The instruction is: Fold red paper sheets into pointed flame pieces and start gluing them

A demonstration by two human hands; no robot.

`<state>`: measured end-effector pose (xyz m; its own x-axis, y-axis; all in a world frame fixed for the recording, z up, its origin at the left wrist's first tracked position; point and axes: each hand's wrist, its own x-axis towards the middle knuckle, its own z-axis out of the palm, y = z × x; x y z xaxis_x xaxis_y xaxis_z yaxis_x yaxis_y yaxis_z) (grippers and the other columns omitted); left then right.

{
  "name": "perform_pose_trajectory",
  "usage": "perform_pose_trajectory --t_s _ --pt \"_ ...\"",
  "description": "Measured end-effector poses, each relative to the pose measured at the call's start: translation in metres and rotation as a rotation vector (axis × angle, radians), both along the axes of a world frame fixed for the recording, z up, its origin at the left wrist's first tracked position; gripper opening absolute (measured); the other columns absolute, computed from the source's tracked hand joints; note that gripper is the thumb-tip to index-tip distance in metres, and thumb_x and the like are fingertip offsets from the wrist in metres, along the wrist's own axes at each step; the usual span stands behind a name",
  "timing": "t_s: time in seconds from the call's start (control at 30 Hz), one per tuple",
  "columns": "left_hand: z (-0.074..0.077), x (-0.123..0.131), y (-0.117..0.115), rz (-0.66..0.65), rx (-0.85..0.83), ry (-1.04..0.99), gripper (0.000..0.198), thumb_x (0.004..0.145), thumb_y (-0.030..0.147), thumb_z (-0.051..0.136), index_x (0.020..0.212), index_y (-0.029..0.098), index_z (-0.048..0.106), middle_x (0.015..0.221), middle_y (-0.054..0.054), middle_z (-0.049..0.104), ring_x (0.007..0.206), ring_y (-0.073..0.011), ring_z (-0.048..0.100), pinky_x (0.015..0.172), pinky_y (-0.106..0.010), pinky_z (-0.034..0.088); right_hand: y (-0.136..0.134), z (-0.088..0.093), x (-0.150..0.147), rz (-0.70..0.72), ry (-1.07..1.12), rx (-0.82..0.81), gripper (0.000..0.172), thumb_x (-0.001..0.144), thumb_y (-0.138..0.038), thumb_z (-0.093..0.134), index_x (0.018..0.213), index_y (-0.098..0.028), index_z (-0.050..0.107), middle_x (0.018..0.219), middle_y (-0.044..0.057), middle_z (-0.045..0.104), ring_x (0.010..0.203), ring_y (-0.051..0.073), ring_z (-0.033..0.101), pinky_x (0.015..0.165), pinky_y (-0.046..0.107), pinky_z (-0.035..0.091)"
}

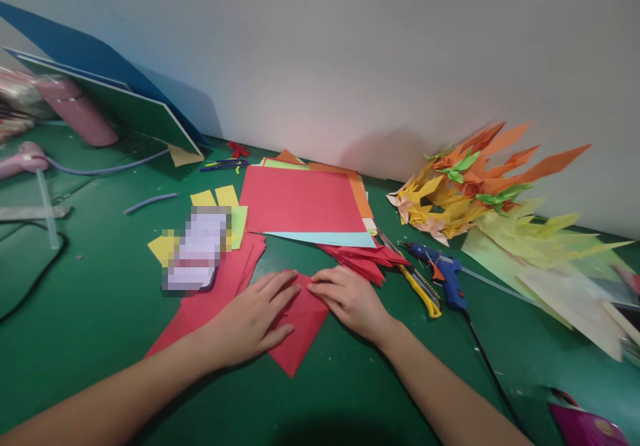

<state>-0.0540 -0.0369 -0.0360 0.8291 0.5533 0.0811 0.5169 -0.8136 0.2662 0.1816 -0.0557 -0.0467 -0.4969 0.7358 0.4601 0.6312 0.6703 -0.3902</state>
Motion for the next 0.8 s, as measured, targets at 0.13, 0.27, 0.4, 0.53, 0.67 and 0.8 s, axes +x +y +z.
perform_pose_trajectory --t_s 0.13,0.27,0.4,0.53,0.67,0.8 --pt "0.0009 0.0013 -0.0008 -0.002 0.006 0.004 0.049 0.093 0.037 0.050 0.136 0.014 0.047 0.142 -0.016 0.046 0.125 -0.0311 0.048 0.102 -0.044 0.044 -0.0004 -0.0007 0.0002 0.008 0.008 -0.014 0.027 0.098 -0.018 0.043 0.100 -0.017 0.069 0.099 0.009 0.070 0.084 0.019 0.061 0.072 0.032 0.052" --pt "-0.0011 0.0023 -0.0023 -0.005 0.062 0.027 0.048 0.094 0.038 0.048 0.134 0.012 0.049 0.142 -0.016 0.047 0.125 -0.0311 0.048 0.103 -0.043 0.045 -0.0020 -0.0019 0.0003 0.008 0.001 -0.011 0.025 0.097 -0.017 0.044 0.101 -0.016 0.069 0.100 0.010 0.070 0.087 0.020 0.061 0.075 0.032 0.052" --pt "-0.0054 0.0014 -0.0031 -0.017 0.121 0.028 0.048 0.095 0.039 0.045 0.135 0.012 0.049 0.144 -0.015 0.046 0.127 -0.0294 0.047 0.104 -0.041 0.043 -0.0029 -0.0020 -0.0007 -0.003 -0.004 0.015 0.026 0.097 -0.018 0.043 0.100 -0.015 0.069 0.100 0.010 0.070 0.085 0.020 0.061 0.073 0.032 0.052" --pt "-0.0064 0.0008 -0.0022 -0.030 0.169 0.021 0.048 0.096 0.039 0.043 0.136 0.012 0.047 0.144 -0.015 0.046 0.128 -0.0279 0.047 0.104 -0.040 0.043 -0.0025 -0.0019 -0.0015 -0.001 0.001 0.037 0.027 0.098 -0.018 0.042 0.099 -0.015 0.069 0.099 0.010 0.071 0.084 0.020 0.061 0.073 0.031 0.053" --pt "-0.0057 0.0027 -0.0028 -0.056 0.263 0.052 0.048 0.096 0.040 0.042 0.133 0.009 0.051 0.140 -0.016 0.050 0.128 -0.0297 0.047 0.104 -0.041 0.042 -0.0018 -0.0027 -0.0012 -0.003 0.012 0.052 0.026 0.098 -0.017 0.043 0.099 -0.014 0.069 0.099 0.009 0.072 0.084 0.019 0.061 0.074 0.031 0.053" --pt "-0.0087 0.0048 -0.0054 -0.063 0.377 0.090 0.049 0.097 0.038 0.038 0.132 0.006 0.051 0.139 -0.019 0.051 0.128 -0.0309 0.048 0.101 -0.039 0.044 -0.0017 -0.0040 -0.0004 0.001 0.009 0.058 0.025 0.098 -0.018 0.044 0.099 -0.015 0.069 0.100 0.010 0.072 0.085 0.019 0.062 0.074 0.031 0.053"
